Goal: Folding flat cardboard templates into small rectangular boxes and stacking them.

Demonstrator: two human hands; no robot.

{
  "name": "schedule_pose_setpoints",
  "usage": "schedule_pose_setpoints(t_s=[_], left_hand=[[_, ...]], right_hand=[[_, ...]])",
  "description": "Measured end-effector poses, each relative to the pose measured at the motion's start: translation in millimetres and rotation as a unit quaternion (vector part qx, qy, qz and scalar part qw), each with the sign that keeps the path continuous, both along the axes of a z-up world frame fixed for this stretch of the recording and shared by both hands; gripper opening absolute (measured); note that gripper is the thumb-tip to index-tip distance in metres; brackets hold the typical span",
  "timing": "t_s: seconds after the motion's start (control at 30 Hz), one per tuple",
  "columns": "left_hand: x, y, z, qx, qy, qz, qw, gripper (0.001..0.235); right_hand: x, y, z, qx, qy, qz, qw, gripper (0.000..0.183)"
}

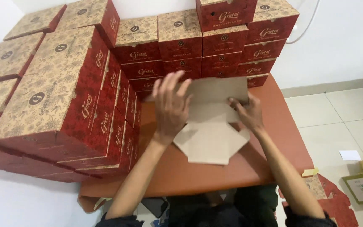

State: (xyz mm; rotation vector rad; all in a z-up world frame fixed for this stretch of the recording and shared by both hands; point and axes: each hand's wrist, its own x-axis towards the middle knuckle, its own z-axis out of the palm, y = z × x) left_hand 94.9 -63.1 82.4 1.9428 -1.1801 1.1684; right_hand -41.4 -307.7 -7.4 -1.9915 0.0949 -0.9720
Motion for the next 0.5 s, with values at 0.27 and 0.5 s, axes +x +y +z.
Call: schedule_pose_setpoints(t_s=[0.27, 0.5], left_hand=[[19.0, 27.5, -100.0, 0.033, 0.224, 0.023, 0.974, 0.067], [20.8, 28.3, -101.9, 0.109, 0.378, -0.009, 0.919, 0.092]], right_hand=[[49.7, -6.7, -38.1, 0.103, 0.007, -0.025, 0.994, 0.016], [54.7, -9.2, -27.0, 0.115, 0.082, 0.006, 0.99, 0.017]])
